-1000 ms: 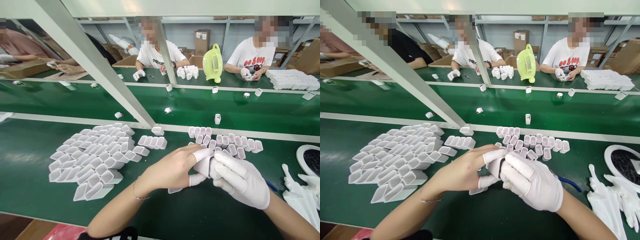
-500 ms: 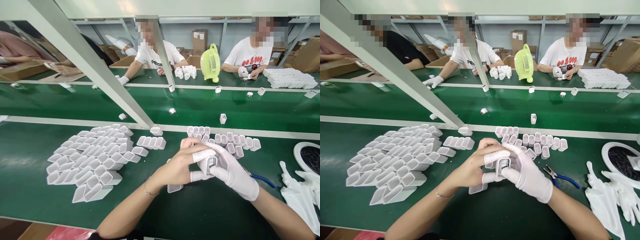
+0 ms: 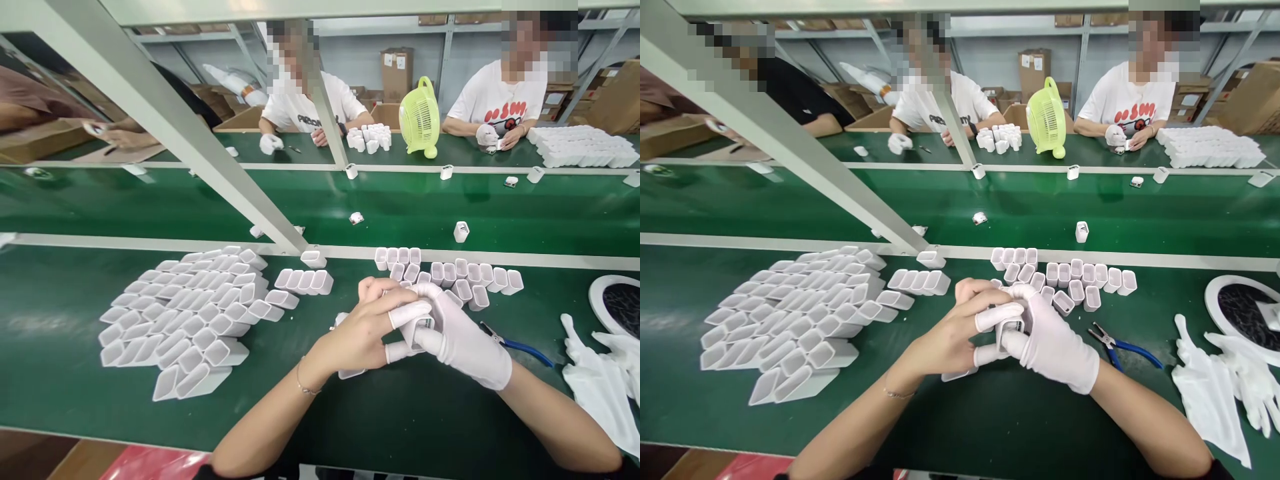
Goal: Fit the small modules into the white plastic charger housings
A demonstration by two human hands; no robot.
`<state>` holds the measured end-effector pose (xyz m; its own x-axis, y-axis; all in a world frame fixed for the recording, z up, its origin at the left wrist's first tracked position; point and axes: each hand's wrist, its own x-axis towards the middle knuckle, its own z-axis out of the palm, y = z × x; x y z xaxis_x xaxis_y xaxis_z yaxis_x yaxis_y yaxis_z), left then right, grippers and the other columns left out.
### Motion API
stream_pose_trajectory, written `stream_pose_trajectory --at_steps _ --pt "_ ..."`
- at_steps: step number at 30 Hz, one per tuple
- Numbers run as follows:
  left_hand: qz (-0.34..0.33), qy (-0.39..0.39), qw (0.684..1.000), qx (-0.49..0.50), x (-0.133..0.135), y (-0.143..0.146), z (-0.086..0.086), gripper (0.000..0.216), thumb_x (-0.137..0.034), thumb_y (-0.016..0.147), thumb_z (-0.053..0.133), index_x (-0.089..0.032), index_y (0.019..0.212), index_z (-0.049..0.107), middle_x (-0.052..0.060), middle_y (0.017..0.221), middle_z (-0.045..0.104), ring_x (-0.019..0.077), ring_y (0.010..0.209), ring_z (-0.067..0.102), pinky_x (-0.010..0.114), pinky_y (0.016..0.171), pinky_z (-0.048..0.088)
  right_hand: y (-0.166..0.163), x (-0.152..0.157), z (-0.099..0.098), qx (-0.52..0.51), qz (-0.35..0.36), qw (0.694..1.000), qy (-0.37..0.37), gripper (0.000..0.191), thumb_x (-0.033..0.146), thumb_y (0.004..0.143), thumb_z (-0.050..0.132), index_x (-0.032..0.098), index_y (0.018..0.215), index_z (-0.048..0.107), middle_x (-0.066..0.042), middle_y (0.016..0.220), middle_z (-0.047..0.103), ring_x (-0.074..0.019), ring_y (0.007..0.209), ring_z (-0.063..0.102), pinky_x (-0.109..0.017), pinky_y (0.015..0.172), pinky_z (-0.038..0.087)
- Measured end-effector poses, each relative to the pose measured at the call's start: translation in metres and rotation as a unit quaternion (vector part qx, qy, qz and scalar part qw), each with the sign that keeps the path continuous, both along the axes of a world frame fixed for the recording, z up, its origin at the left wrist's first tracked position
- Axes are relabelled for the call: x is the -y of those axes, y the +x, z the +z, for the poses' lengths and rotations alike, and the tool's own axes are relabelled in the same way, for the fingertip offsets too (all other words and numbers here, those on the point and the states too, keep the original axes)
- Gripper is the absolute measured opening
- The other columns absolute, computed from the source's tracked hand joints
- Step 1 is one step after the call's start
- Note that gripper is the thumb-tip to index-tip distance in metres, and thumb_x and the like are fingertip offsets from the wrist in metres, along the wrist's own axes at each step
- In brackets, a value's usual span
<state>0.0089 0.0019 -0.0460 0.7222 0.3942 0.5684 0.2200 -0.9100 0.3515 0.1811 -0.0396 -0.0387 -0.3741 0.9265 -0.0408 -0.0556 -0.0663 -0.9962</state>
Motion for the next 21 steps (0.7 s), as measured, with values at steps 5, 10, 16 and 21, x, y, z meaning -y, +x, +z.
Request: stream_pose_trajectory --at_steps 5,10,16,21 --pt "0.009 -0.007 1.000 -0.002 0.000 0.001 -0.006 0.044 -0.044 0.087 0.062 -0.022 0.124 0.053 0.009 0.110 0.065 0.0241 0.099 0.048 0.038 0.084 0.034 -0.002 0.000 -0.003 0.022 -0.034 0.998 0.037 0.026 0.025 0.080 0.058 0.023 0.102 0.044 -0.002 0.095 0.054 -0.0181 0.089 0.057 -0.038 0.081 0.051" --pt "-0.005 -0.066 0.997 0.037 -0.005 -0.003 -0.008 0.047 -0.045 0.083 0.067 -0.025 0.123 0.054 0.008 0.108 0.064 0.0233 0.097 0.047 0.038 0.084 0.036 0.017 0.001 0.002 -0.031 0.066 0.997 0.007 0.052 0.042 0.085 0.060 0.023 0.129 0.041 -0.010 0.131 0.049 -0.0248 0.125 0.047 -0.045 0.100 0.044" --pt "-0.014 -0.107 0.994 0.011 -0.003 -0.004 -0.007 0.044 -0.048 0.085 0.063 -0.023 0.121 0.057 0.010 0.113 0.064 0.0249 0.101 0.047 0.040 0.086 0.036 0.012 0.005 0.012 0.078 0.026 0.995 0.060 0.063 0.027 0.081 0.069 0.026 0.136 0.039 -0.007 0.134 0.051 -0.0244 0.122 0.051 -0.045 0.103 0.043" --pt "-0.020 -0.109 0.994 -0.017 0.000 -0.001 -0.009 0.043 -0.046 0.085 0.064 -0.020 0.119 0.059 0.010 0.113 0.063 0.0245 0.101 0.045 0.040 0.088 0.035 0.002 0.004 0.010 0.098 0.012 0.992 0.082 0.054 0.016 0.084 0.056 0.023 0.135 0.043 -0.007 0.122 0.059 -0.0223 0.110 0.059 -0.044 0.098 0.048"
